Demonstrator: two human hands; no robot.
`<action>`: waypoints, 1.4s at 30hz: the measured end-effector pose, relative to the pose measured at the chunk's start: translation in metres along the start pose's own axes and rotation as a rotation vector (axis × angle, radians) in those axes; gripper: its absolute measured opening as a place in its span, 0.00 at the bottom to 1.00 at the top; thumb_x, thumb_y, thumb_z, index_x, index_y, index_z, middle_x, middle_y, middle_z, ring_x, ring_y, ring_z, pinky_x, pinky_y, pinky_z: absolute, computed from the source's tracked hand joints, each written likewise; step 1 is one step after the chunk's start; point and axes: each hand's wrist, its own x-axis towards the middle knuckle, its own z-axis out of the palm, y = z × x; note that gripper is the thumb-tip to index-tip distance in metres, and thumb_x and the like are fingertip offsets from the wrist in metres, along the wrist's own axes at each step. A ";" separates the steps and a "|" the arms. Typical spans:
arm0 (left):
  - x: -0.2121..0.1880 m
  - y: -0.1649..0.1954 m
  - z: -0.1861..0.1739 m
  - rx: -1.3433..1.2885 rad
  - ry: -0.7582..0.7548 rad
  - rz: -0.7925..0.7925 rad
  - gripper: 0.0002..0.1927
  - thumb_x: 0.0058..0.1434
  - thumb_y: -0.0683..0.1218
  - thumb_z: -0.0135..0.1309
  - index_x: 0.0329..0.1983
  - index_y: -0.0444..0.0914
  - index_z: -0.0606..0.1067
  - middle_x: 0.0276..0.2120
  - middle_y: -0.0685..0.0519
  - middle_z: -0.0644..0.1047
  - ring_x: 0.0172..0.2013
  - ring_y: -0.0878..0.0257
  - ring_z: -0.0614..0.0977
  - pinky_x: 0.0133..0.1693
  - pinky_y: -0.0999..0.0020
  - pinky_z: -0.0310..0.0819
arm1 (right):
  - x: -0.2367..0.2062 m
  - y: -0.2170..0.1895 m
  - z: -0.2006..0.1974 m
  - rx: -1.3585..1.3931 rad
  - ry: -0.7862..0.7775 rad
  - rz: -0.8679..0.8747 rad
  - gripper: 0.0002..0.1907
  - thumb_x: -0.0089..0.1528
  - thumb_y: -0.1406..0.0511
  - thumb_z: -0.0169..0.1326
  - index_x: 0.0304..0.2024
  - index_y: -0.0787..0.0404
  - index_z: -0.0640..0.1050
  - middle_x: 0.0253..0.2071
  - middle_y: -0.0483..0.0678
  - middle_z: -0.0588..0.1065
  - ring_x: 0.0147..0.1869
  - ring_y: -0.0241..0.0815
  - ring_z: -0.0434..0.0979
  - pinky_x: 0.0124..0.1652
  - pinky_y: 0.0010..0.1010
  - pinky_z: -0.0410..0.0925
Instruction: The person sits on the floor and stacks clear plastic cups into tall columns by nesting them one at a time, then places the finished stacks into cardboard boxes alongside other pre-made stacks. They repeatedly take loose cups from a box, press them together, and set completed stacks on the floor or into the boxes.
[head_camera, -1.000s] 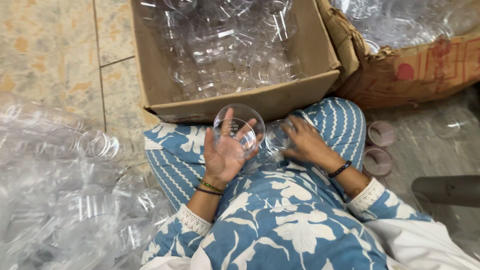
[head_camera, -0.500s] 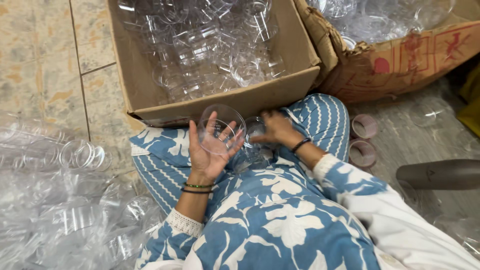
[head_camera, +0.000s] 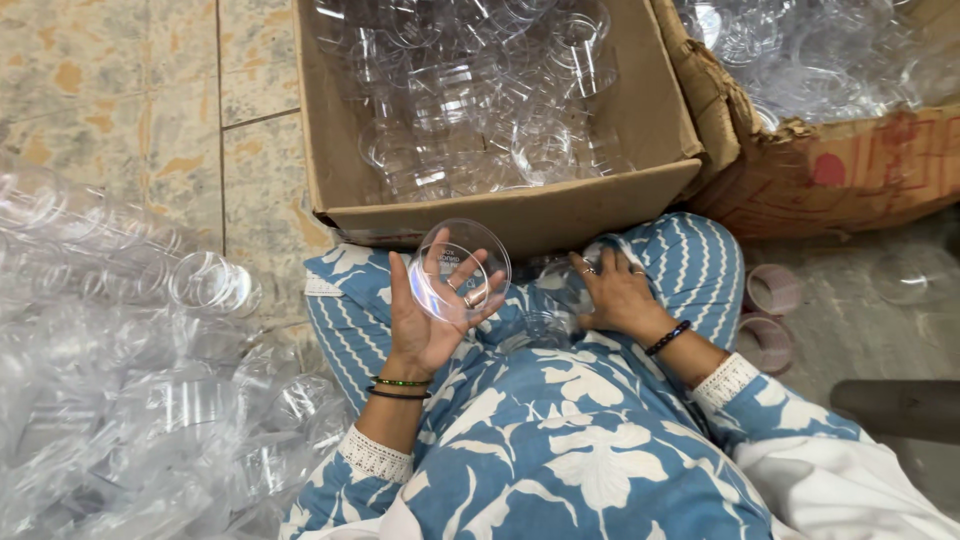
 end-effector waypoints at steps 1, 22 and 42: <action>0.001 -0.003 0.002 -0.019 -0.035 -0.004 0.41 0.61 0.74 0.43 0.74 0.54 0.56 0.62 0.43 0.67 0.60 0.39 0.73 0.57 0.41 0.74 | -0.004 0.002 -0.006 0.086 0.018 -0.025 0.60 0.44 0.47 0.71 0.74 0.52 0.57 0.61 0.67 0.62 0.65 0.66 0.64 0.56 0.50 0.67; 0.003 -0.048 0.054 0.776 0.061 0.066 0.40 0.66 0.70 0.39 0.75 0.45 0.57 0.56 0.43 0.71 0.47 0.57 0.79 0.45 0.62 0.80 | -0.081 -0.026 -0.129 0.942 0.434 -0.486 0.53 0.46 0.58 0.74 0.71 0.59 0.64 0.69 0.58 0.65 0.70 0.55 0.71 0.61 0.40 0.73; 0.009 -0.046 0.053 0.634 0.130 -0.138 0.43 0.62 0.76 0.27 0.72 0.47 0.59 0.56 0.40 0.72 0.45 0.50 0.82 0.42 0.56 0.81 | -0.089 -0.034 -0.139 0.762 0.383 -0.516 0.53 0.45 0.56 0.74 0.69 0.56 0.65 0.72 0.59 0.60 0.73 0.63 0.67 0.64 0.48 0.67</action>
